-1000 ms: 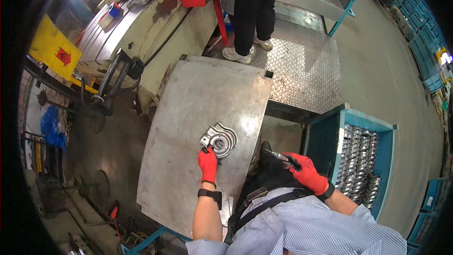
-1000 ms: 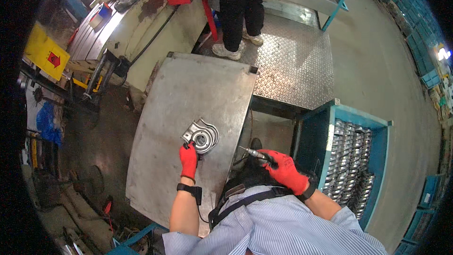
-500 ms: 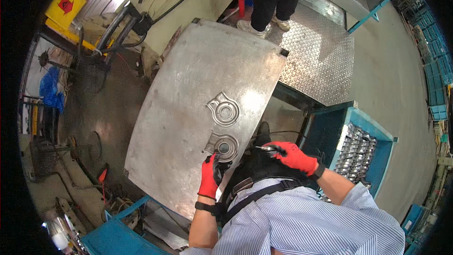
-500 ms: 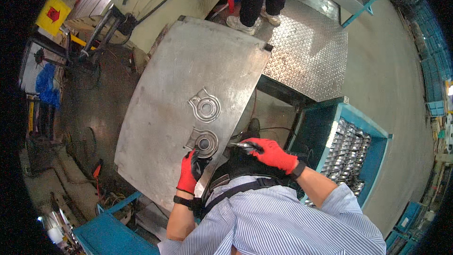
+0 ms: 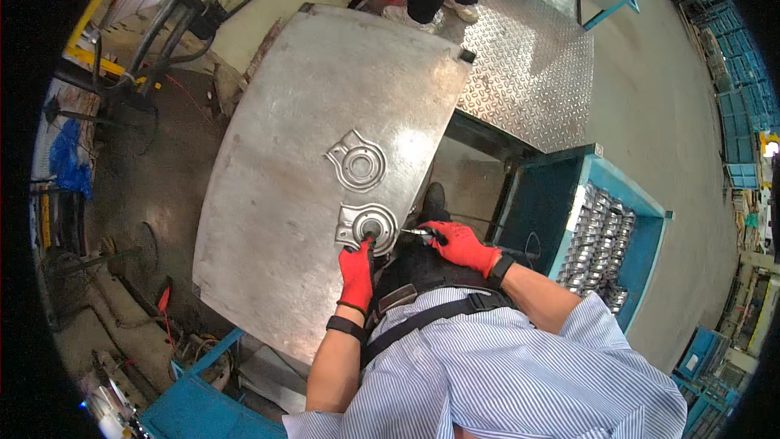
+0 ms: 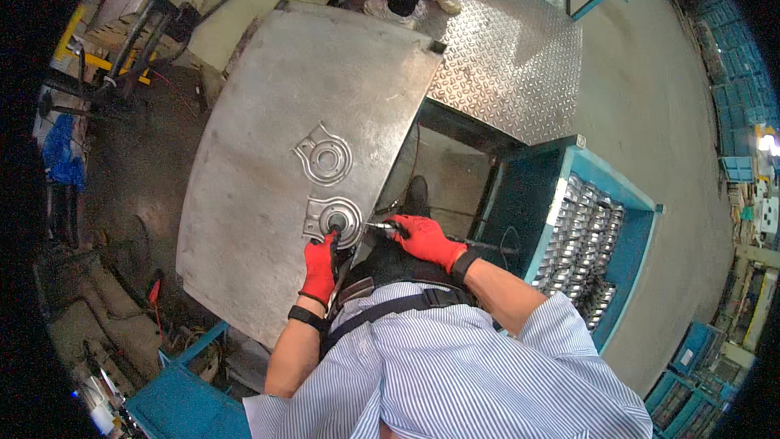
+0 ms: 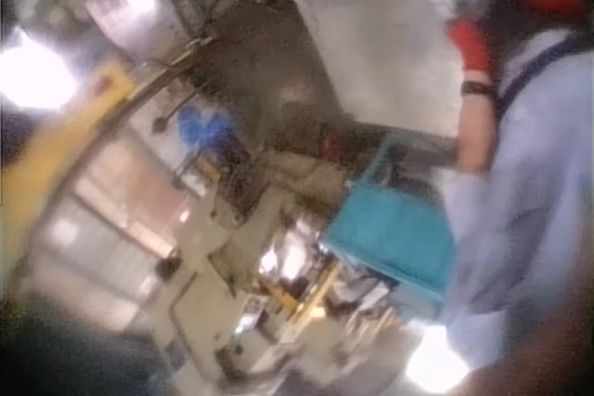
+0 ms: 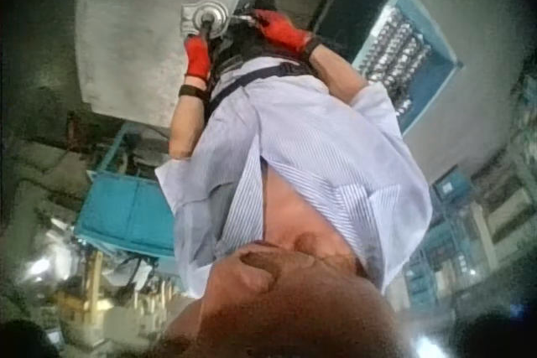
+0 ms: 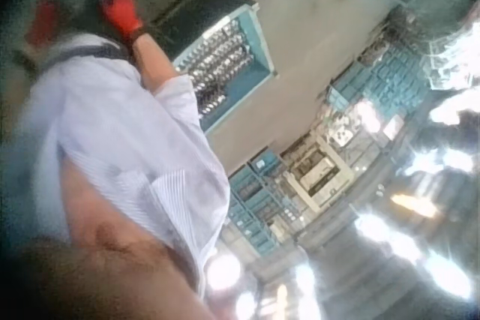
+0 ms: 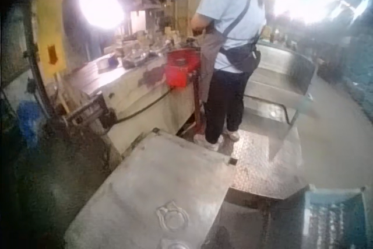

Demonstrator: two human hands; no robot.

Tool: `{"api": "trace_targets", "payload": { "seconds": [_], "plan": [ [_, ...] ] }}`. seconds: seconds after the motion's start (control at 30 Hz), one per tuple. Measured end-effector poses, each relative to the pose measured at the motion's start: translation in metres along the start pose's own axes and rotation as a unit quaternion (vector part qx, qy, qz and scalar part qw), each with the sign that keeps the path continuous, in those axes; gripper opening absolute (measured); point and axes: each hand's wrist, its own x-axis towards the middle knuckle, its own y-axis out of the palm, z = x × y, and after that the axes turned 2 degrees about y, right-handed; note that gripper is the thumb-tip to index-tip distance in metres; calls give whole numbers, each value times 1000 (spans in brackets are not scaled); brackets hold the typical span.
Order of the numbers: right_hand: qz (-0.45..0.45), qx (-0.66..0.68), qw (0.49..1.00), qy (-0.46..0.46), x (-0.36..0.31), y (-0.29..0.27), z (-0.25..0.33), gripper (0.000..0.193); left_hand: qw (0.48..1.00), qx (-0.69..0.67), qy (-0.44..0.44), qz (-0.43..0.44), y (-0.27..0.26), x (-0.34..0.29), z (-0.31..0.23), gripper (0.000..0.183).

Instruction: Using an air screwdriver to assemble metal components on a workbench in an industrial setting.

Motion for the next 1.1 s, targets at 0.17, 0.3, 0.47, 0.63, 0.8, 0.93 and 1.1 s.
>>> {"api": "trace_targets", "payload": {
  "seconds": [0.17,0.3,0.47,0.63,0.8,0.93,1.1],
  "plan": [
    [8,-37,999,0,0,8,-5,38,1000,30,8,0,2,-4,-8,21],
    [14,-49,999,1,1,13,-5,40,998,31,35,31,-10,11,15,21],
    [18,-69,997,5,2,16,-5,40,998,-6,23,51,-11,15,20,22],
    [15,-80,996,18,3,19,-6,40,998,-14,14,56,-11,14,16,22],
    [36,-100,994,36,1,19,-5,41,998,-10,44,47,-6,8,9,21],
    [17,-82,996,27,-1,18,-1,42,995,81,53,16,-8,16,15,19],
    [19,-72,997,29,-1,20,-3,42,997,60,48,13,-9,18,19,18]
  ]
}}
